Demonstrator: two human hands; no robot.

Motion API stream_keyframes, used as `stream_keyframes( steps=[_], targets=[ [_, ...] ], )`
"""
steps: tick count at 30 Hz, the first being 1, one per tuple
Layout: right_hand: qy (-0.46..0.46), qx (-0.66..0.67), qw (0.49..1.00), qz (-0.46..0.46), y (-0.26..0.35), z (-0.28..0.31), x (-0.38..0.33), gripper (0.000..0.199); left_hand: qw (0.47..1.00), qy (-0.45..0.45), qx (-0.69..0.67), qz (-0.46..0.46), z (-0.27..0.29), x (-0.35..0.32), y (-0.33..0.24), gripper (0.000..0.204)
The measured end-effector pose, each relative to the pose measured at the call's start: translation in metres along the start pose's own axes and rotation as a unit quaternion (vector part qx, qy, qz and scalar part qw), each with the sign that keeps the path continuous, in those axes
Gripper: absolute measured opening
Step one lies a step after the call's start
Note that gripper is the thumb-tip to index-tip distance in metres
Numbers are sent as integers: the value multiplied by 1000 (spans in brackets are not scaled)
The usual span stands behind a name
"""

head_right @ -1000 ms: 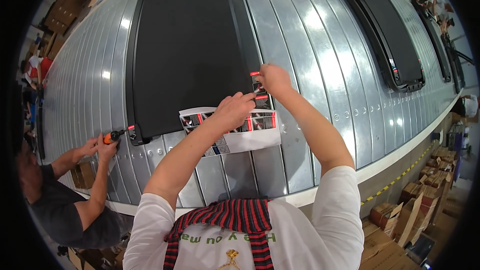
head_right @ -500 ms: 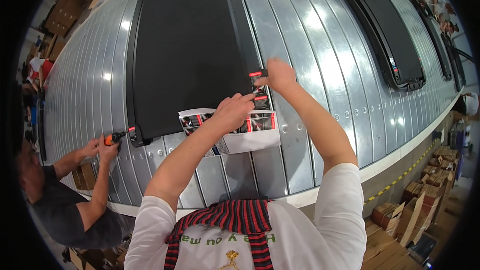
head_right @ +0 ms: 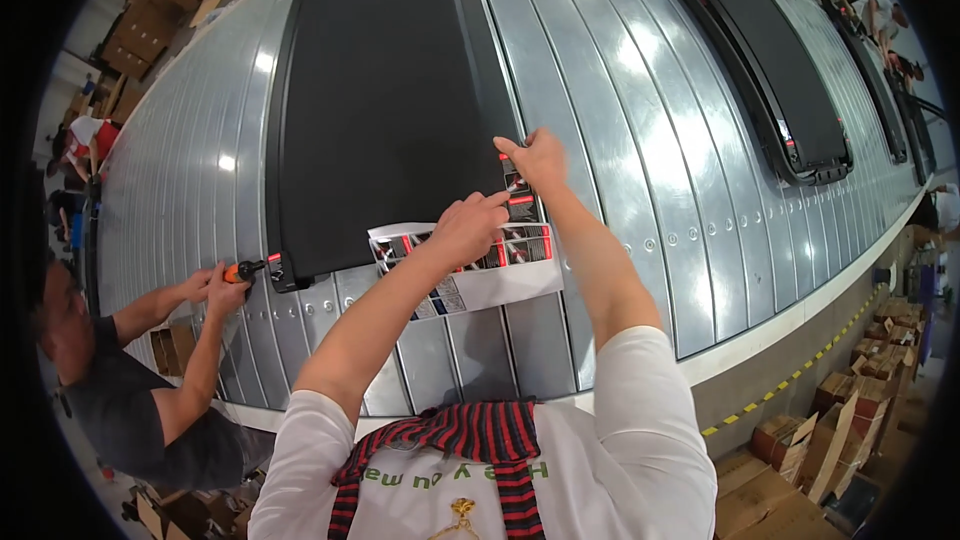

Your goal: Peeling and applying stickers and labels onto treadmills on an assembly line.

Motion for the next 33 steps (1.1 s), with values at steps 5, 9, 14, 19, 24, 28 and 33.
stream_keyframes(
  steps=[5, 9, 14, 19, 24, 28, 33],
  targets=[
    [-11, 27, 1000, 3, -28, -11, 11, 57, 993, -40, -92, 68, 21, -35, 9, 12],
    [41, -46, 993, 97, -17, -7, -10, 53, 847, -201, -479, 116, 81, -120, 46, 22],
    [155, 325, 923, 138, 18, 38, -95, 37, 682, -303, -656, 113, 95, -187, 47, 32],
    [321, 407, 838, 172, 89, 36, -208, 33, 660, -353, -657, 85, 78, -222, 42, 33],
    [251, 455, 834, 187, 116, 80, -245, 23, 629, -330, -704, 18, 85, -239, 11, 30],
    [190, 470, 836, 209, 132, 109, -259, 21, 672, -269, -687, 53, 55, -256, 2, 29],
    [95, 346, 893, 271, 139, 153, -281, 35, 565, -171, -807, -12, 23, -278, -28, 34]
  ],
)
Point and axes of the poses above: each hand's wrist, its own x-axis towards the middle knuckle, its own z-axis out of the back of the hand, y = z × x, the point moved 9 cm from there along x, towards the middle knuckle, and after that the axes turned 13 degrees about -x, right-handed, at the moved point
